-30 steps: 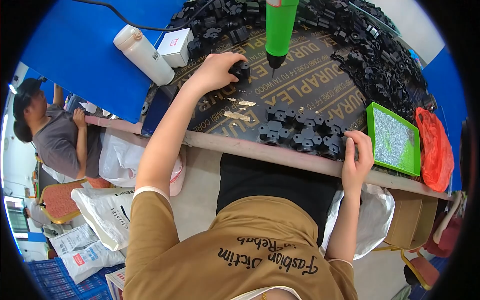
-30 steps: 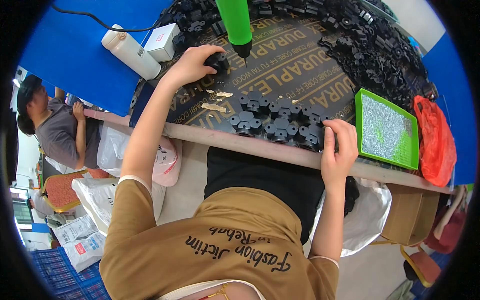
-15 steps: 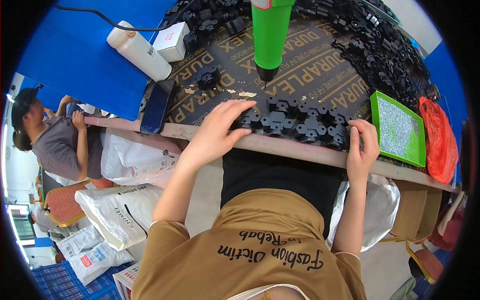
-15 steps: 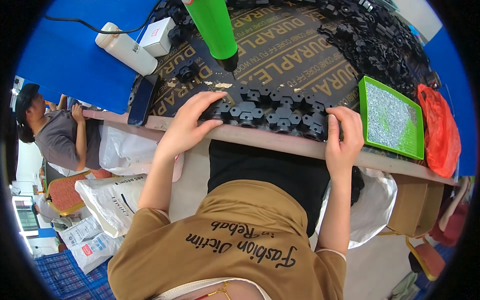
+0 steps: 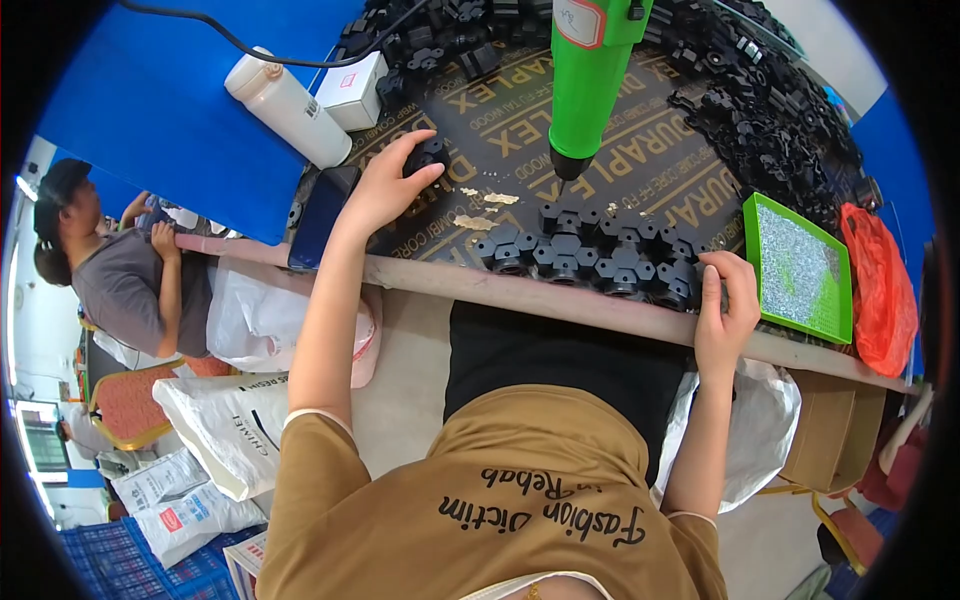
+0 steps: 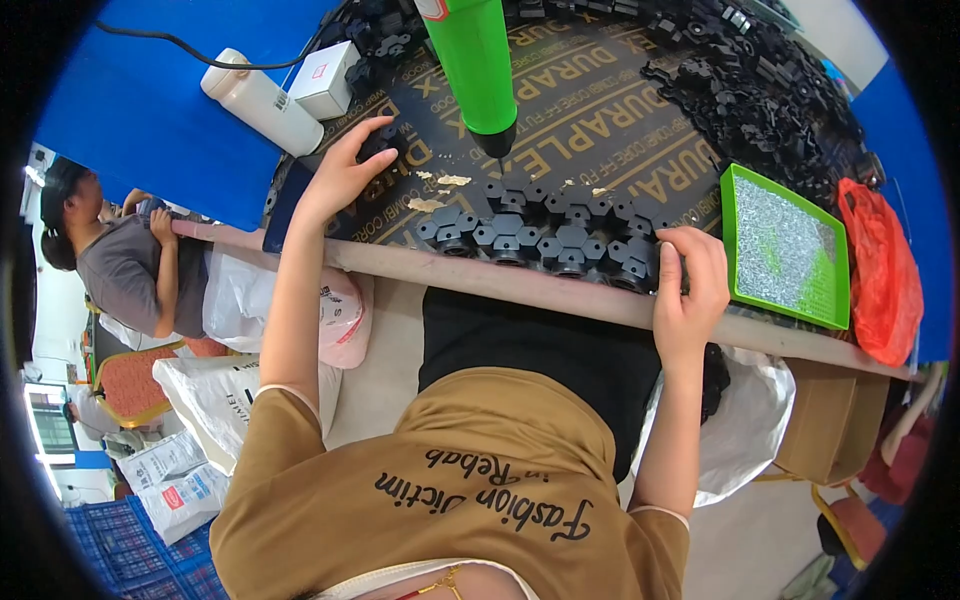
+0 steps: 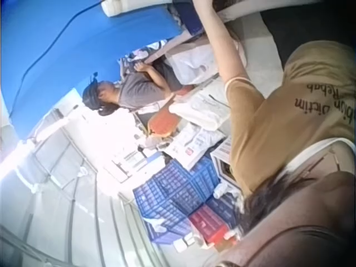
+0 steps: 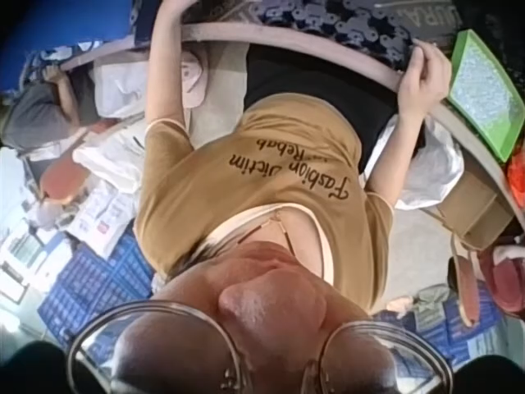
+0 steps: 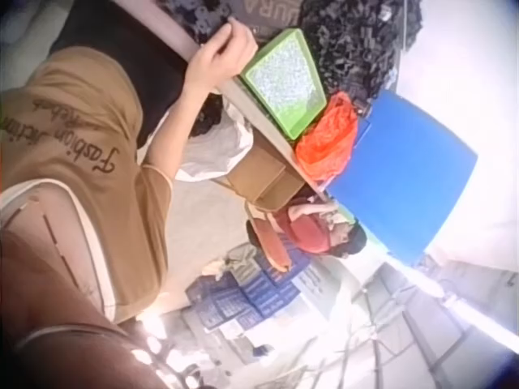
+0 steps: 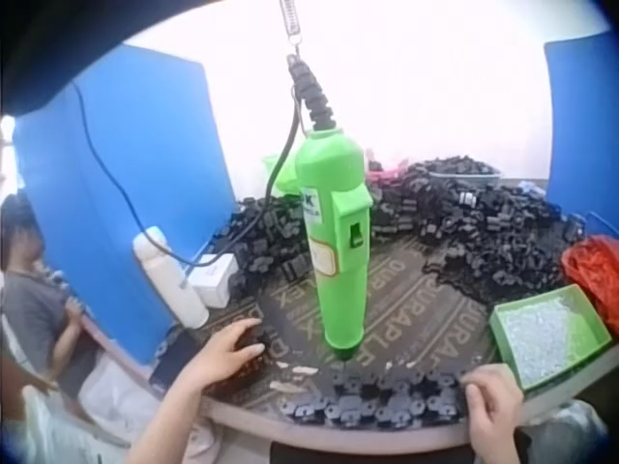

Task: Assembling small black plastic industrial components using an electric screwdriver.

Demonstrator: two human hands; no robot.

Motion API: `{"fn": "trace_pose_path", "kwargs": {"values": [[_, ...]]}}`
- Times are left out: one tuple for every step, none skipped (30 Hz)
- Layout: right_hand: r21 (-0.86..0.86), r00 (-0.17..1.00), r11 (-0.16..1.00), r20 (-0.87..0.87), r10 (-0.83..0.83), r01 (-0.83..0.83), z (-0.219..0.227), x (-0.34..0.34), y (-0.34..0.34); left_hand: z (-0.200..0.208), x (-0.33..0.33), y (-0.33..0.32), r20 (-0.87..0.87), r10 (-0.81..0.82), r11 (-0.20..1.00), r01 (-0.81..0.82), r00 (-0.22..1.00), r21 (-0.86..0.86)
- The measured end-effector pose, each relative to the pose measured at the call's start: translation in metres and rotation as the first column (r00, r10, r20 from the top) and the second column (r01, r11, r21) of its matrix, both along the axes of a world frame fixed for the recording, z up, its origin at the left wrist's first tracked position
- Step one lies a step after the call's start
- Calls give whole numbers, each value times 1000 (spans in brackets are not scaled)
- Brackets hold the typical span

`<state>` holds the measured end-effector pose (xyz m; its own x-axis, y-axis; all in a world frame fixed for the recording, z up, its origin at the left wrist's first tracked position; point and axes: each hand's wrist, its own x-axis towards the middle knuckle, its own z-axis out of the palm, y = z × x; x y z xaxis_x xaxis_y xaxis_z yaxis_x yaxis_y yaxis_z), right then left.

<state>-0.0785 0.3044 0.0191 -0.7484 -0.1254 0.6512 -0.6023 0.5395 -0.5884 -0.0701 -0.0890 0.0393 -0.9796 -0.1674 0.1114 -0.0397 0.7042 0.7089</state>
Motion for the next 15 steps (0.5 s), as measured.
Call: {"fn": "trace_pose_path", "kwargs": {"values": [[1,1000,1000,3,1,-1,0,0,0,2,-1,4,21,-19,998,18,1000,66],[0,1000,1000,2,-4,4,0,-1,0,4,0,10,41,-38,991,33,998,132],[3,1000,1000,-3,1,-1,0,-1,0,1,2,13,36,-106,955,92,994,281],[6,1000,1000,-8,8,-8,0,0,0,-2,3,18,19,-175,925,158,984,347],[7,1000,1000,-6,11,-11,0,0,0,-4,5,25,-4,-240,885,220,971,409],[4,1000,1000,-8,6,-6,-1,0,1,-5,7,34,-3,-262,875,239,965,422],[2,1000,1000,-9,0,0,-1,0,2,-6,8,45,11,-250,846,213,968,488],[5,1000,1000,-7,2,-2,-2,0,3,-6,9,53,-4,-247,855,219,969,470],[7,1000,1000,-8,4,-4,-2,-1,3,-6,10,58,-19,-241,865,224,970,450],[9,1000,1000,-10,4,-4,-1,-1,2,-12,10,60,-59,-234,880,237,970,412],[10,1000,1000,-9,6,-6,-1,-1,2,-15,11,64,-73,-230,892,240,970,382],[8,1000,1000,-3,5,-5,-1,0,2,-17,11,68,-86,-233,903,248,969,351],[7,1000,1000,4,4,-4,0,0,2,-16,11,73,-86,-229,925,244,970,293],[9,1000,1000,4,-3,3,0,0,1,-15,11,76,-86,-235,922,250,968,294],[6,1000,1000,0,0,0,1,1,1,-15,13,80,-112,-215,935,237,970,262]]}}
